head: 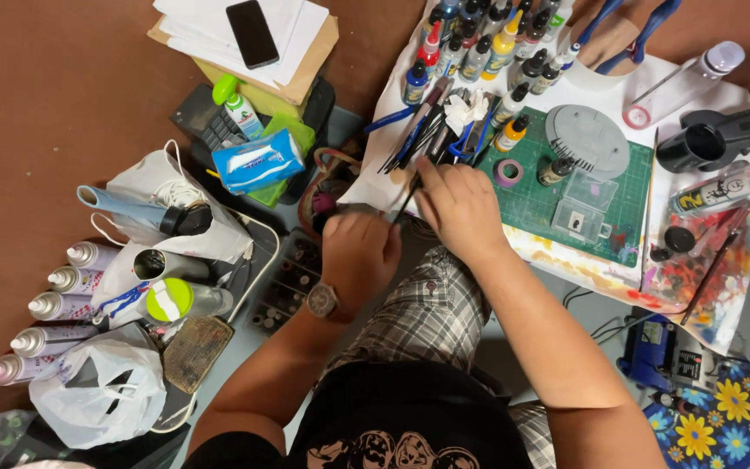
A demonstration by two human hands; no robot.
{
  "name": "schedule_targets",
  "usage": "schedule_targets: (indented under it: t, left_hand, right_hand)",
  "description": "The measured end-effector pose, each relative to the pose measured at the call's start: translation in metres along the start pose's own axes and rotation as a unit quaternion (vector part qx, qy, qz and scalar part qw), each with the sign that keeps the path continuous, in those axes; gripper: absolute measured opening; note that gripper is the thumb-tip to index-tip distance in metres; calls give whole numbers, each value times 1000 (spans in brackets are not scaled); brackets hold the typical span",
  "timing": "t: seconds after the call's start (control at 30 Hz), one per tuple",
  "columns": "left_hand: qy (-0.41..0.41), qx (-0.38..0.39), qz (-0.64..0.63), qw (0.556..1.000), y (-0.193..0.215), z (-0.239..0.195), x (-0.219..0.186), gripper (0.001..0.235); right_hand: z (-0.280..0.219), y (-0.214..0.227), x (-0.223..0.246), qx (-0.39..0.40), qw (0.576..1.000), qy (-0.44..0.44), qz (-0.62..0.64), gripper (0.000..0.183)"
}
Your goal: Preparing paint by shaking and opening a bottle, then using a brush at a hobbyist workstation
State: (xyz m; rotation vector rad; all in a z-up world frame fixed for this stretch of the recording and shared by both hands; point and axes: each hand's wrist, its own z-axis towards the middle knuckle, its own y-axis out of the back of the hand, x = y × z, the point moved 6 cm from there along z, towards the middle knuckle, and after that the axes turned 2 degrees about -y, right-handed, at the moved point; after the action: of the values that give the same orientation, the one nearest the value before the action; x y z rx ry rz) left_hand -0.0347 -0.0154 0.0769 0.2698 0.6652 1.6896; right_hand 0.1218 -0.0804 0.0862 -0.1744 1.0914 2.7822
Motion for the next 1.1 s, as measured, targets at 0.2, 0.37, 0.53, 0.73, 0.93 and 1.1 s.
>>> schedule_targets:
  t: [0.2,0.37,0.53,0.73,0.93,1.1]
  left_hand:
    - [37,21,-301,953,24,8,-32,19]
    - [202,84,-543,811,-10,29,-54,22]
    - [218,151,-665,698,-46,21,-99,19]
    - [247,198,-770,554,-57,7,-130,11]
    - [257,232,-757,554,-69,-5,-139,17]
    - [185,109,-693,688,-56,3,-134,11]
  right_hand:
    - [-49,42,-17,-133,950,-181,219,20]
    - [-101,88,-28,-304,587,-466,588,23]
    - [-118,121,-15,-331,510,-490,625,21]
    - [-142,136,-10,-361,498,-495,614,20]
    - [-162,144,-10,-379,559,-485,555,24]
    - [-166,169,14,-371,772,-351,377,21]
